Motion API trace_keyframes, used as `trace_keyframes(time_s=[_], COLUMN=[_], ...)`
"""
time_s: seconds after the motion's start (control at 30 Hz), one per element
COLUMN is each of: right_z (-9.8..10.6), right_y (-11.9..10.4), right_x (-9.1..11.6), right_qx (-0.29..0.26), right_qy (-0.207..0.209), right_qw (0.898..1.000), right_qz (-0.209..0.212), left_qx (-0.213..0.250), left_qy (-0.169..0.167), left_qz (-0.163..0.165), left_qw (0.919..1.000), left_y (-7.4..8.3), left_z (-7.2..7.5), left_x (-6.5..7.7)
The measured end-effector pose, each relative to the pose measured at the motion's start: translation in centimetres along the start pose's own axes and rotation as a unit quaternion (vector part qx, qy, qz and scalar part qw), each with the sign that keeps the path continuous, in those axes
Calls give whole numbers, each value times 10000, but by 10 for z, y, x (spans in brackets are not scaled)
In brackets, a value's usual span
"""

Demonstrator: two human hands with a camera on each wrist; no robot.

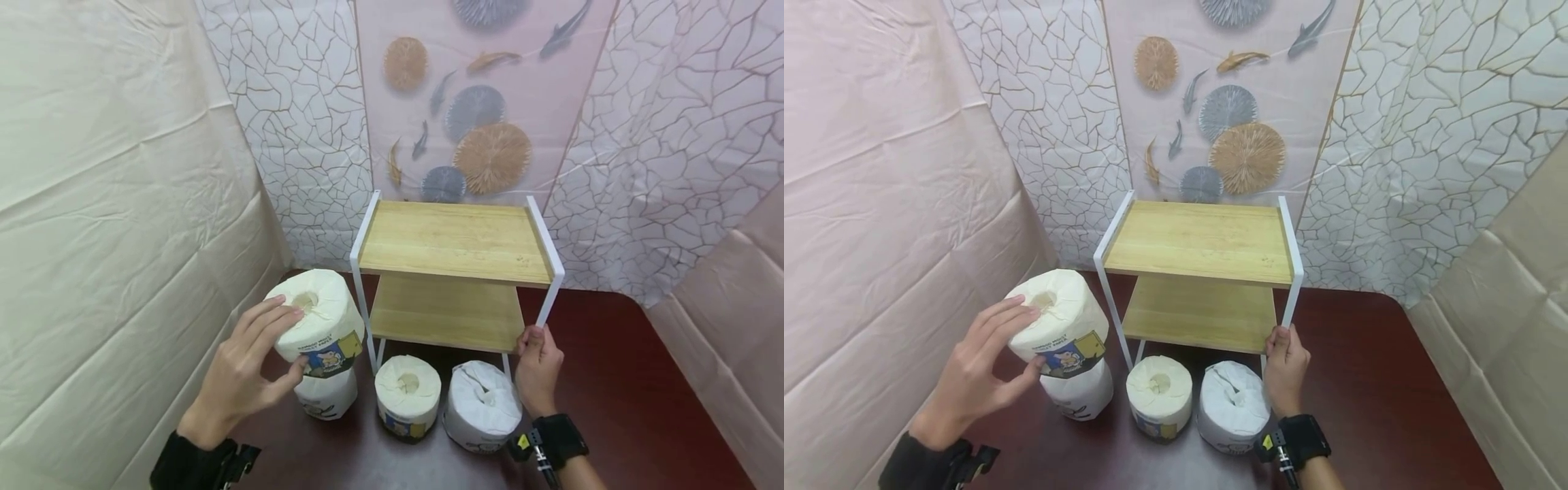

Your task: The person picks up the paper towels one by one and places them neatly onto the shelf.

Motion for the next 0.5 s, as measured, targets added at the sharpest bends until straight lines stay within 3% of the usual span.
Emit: trace_keyframes(time_s=[0.1,0.27,0.5], right_z=[-1,-1,0], right_y=[-3,14,21], right_x=[0,0,2], right_qx=[-34,46,-51], right_qy=[-18,20,29], right_qw=[10000,10000,10000], right_qz=[41,1,-13], left_qx=[53,103,163], left_qy=[26,18,31], left_qz=[-40,-31,-181], left_qw=[10000,9999,9997], left_y=[1,2,5], left_z=[0,1,1], left_x=[-4,-10,-18])
Point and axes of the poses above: each hand's wrist, its own x-axis away from the middle knuckle, its own z-axis out of the back of the hand, y = z × x, the point moved 7 cm from there along -x, towards the middle knuckle, and after that the axes turned 1 degree about y, right-handed, at the moved point
